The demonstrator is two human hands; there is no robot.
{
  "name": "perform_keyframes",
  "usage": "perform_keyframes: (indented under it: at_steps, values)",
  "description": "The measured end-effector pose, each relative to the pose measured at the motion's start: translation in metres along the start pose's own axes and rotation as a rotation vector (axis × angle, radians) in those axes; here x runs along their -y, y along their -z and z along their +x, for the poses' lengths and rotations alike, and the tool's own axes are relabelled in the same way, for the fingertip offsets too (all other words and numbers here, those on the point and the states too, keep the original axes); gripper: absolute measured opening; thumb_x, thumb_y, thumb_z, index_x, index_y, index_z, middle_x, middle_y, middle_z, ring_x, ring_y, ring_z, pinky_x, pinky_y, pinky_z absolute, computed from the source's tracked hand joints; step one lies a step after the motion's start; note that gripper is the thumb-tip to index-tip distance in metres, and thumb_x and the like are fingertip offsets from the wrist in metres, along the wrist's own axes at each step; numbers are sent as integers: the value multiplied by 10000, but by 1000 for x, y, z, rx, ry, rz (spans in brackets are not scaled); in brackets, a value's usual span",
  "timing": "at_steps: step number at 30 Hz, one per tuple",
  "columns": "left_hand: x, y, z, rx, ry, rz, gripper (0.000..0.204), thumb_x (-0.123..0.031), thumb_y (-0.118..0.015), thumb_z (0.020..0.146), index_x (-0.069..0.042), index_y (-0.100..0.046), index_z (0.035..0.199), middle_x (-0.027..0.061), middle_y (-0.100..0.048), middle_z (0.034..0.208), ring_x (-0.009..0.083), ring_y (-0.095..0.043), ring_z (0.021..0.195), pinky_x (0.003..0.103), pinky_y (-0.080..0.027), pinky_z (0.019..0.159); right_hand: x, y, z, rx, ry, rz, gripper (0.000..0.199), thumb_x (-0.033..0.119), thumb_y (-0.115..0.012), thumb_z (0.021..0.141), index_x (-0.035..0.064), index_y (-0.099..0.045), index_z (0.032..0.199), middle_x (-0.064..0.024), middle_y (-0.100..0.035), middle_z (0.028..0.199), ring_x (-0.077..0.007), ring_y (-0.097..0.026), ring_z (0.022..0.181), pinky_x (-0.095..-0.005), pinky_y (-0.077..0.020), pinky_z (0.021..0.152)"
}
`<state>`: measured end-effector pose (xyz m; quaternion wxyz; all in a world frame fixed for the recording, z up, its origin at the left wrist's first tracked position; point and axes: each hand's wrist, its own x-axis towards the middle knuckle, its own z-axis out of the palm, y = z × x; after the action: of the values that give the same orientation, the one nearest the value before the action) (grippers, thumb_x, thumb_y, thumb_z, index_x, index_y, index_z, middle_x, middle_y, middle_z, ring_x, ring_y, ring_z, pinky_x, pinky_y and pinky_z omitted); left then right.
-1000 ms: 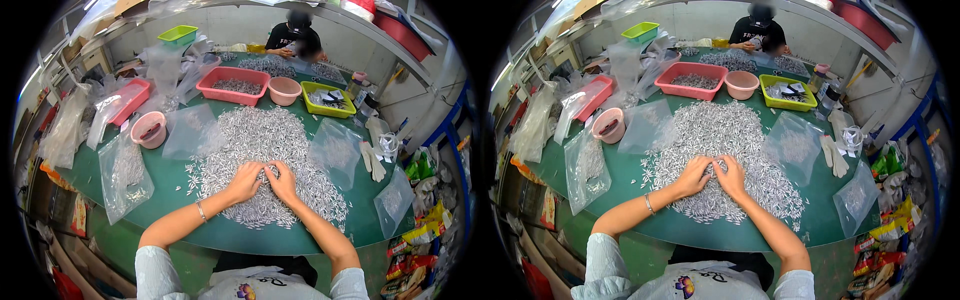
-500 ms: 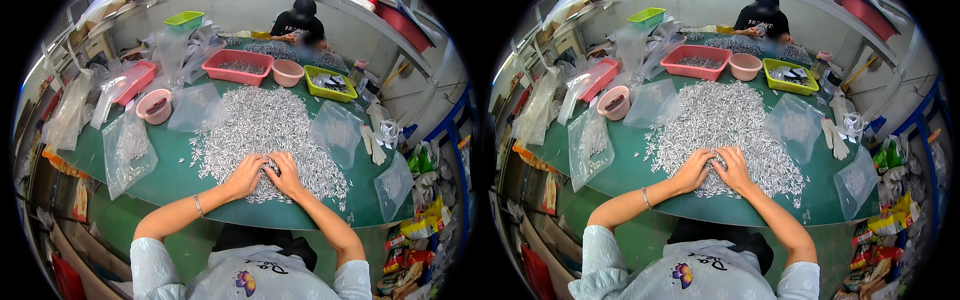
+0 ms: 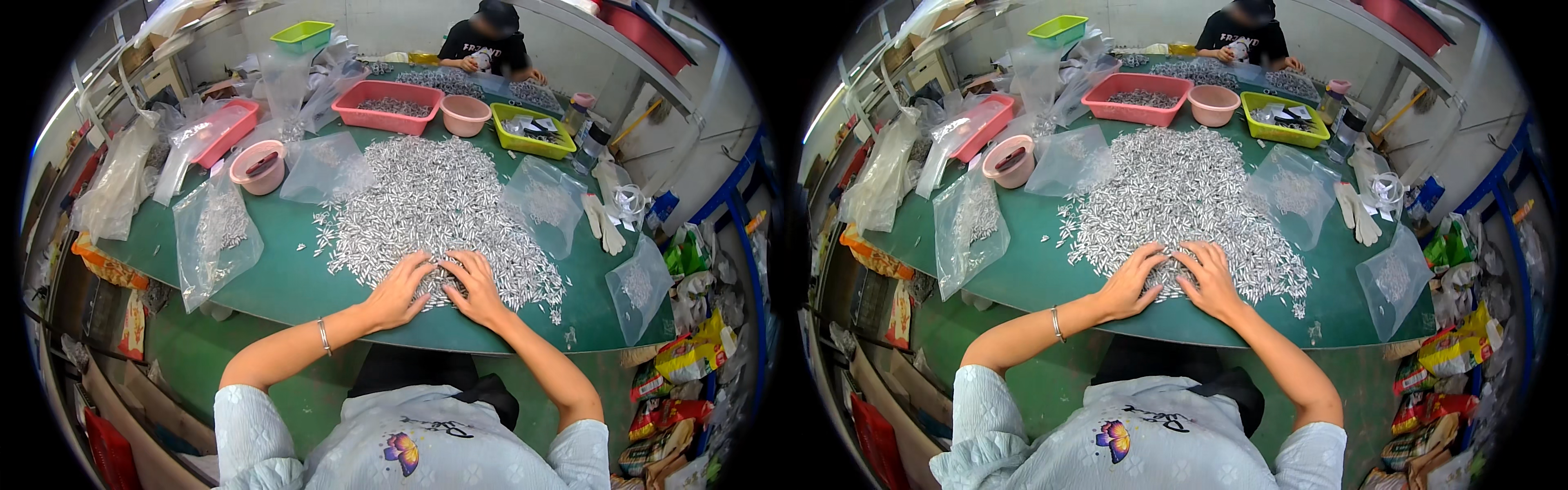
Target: The person repeatedly picks up small silver fasteners from a large pile on a green table, separates them by hand, and places them into a clear plastic bag. The person occasionally spreads the pile with both hands to access more items. Another person is visible in the background performing a similar task.
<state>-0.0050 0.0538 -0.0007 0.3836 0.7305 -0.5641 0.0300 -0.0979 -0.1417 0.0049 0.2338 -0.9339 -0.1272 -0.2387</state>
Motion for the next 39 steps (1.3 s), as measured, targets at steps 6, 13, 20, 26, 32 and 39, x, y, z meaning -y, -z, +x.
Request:
perform_keyframes:
  at_steps: [6,13,20,26,32,39]
  values:
    - [-1,3,18,50,54,304,754,-391,-678,775,-33,-348,1351,219,-318,1392,424,-263,1312,540,-215,1069,10,4,-11,89,-61,-100,700,373,-711,732,121,-442,1327,-138,-354,1381,-417,-285,1286,-581,-203,1051]
    - [12,2,30,250,16,383,686,-444,-598,832,-6,-390,1318,185,-362,1384,390,-297,1301,553,-215,1065,1,-4,4,178,-128,-138,851,468,-726,698,94,-365,1372,-174,-326,1385,-445,-241,1308,-617,-180,1043]
    - [27,-5,48,251,84,308,590,-342,-560,878,24,-385,1307,196,-386,1359,387,-321,1290,530,-235,1067,-23,-6,28,204,-118,-134,819,469,-720,700,59,-404,1334,-157,-389,1352,-389,-309,1294,-567,-236,1048]
    - [38,-9,66,199,148,160,598,-232,-617,831,47,-375,1302,210,-383,1352,399,-336,1276,504,-277,1057,-40,-11,44,199,-131,-141,794,440,-730,689,50,-430,1312,-153,-420,1333,-380,-365,1256,-544,-256,1050]
    - [47,-12,80,123,146,115,597,-149,-640,792,58,-383,1290,221,-375,1357,402,-347,1272,474,-287,1065,-50,-14,55,157,-132,-161,753,400,-714,712,16,-424,1291,-156,-442,1286,-361,-393,1228,-531,-266,1042]
    - [52,-15,82,15,106,82,526,-97,-636,777,70,-435,1233,226,-432,1300,394,-393,1234,451,-308,1057,-53,-15,59,126,-116,-143,677,313,-712,728,24,-437,1275,-147,-453,1262,-333,-418,1193,-511,-273,1040]
